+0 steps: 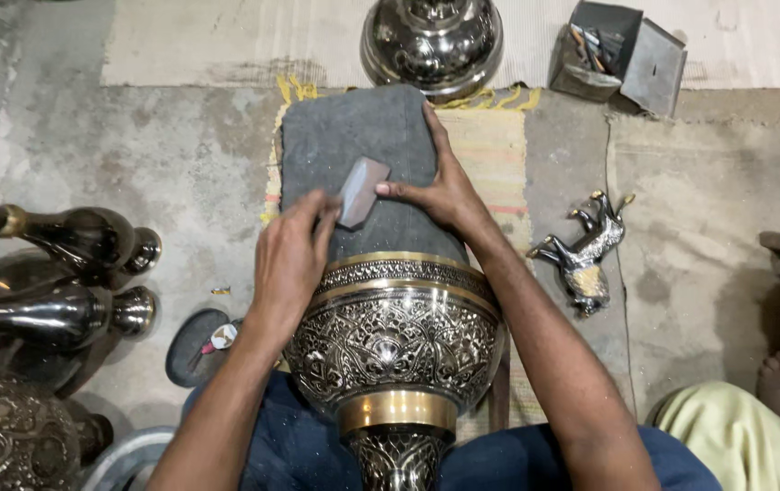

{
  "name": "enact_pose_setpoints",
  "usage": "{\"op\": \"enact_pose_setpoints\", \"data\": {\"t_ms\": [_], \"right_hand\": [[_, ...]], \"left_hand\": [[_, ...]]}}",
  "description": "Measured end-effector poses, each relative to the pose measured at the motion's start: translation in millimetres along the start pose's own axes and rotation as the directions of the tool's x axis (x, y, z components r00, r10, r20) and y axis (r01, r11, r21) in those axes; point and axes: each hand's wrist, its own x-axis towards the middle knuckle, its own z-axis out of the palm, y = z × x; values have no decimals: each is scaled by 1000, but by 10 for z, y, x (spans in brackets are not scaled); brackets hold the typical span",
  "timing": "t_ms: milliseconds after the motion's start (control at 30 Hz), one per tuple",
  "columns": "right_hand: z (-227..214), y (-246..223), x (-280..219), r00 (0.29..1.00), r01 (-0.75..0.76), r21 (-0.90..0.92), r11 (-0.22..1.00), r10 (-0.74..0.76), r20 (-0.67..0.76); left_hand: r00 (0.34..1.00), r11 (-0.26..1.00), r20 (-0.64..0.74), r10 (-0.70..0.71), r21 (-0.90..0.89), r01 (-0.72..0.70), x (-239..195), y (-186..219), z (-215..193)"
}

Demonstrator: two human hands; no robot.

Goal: The person sharpens a metal engraving tool on a stone, then uses a wooden mallet to strike the tool and create intricate patterns on a silver and brass vase.

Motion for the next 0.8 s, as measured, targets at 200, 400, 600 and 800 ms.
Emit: {"op": "enact_pose_setpoints", "data": {"t_ms": [200,400,600,800], "right_hand": [[-28,-115,67,997,71,-26,997,-71,-2],[-6,-30,-33,998,66,-67,996,-65,22],[12,-94,102,996,80,-44,996,-79,28],[13,-87,5,998,66,-57,996,-65,27]], "left_hand": [[1000,1000,-5,16,18,-16,133,63,-62],[1000,1000,-7,-30,9,30,15,148,-89],[1000,999,2,-11,-41,11,42,-38,7],[1000,999,24,19,27,-20,-76,-79,45]]}}
